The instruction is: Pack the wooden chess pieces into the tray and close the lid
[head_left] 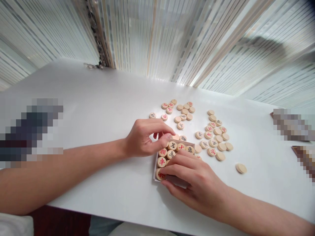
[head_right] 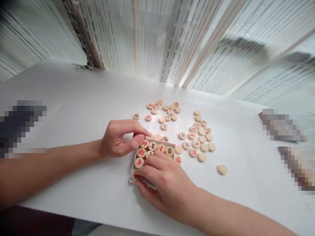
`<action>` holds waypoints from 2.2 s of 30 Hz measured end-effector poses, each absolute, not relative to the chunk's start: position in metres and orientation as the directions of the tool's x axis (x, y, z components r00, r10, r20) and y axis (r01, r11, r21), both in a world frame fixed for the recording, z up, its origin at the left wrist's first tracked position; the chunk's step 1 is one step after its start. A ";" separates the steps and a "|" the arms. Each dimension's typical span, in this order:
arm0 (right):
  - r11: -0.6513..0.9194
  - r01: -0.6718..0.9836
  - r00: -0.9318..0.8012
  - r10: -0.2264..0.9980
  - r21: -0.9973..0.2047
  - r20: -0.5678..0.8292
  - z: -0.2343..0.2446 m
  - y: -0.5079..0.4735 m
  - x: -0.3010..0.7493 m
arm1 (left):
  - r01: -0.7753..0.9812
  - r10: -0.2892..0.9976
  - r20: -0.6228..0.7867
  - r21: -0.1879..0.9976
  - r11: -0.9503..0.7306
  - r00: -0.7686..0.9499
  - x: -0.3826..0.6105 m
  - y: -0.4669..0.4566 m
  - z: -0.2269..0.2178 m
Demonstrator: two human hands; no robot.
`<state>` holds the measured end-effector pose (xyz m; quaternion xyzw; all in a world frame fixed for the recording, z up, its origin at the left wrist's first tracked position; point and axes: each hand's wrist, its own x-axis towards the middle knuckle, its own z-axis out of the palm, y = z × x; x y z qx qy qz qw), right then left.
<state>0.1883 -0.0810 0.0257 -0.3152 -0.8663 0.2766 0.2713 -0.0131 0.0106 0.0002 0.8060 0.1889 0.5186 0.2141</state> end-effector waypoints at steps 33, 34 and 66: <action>0.171 0.333 0.067 0.977 -0.927 0.204 0.038 0.006 0.263 | 0.309 0.865 0.484 0.809 -0.500 0.132 -0.014 0.044 0.026; 0.158 0.292 0.092 0.977 -0.943 0.192 0.038 0.012 0.268 | 0.307 0.869 0.477 0.814 -0.493 0.133 -0.014 0.048 0.029; 0.177 0.793 -0.309 0.941 -0.583 -0.135 0.070 0.017 0.316 | 0.441 0.460 0.792 0.273 -0.855 0.401 0.000 0.068 0.004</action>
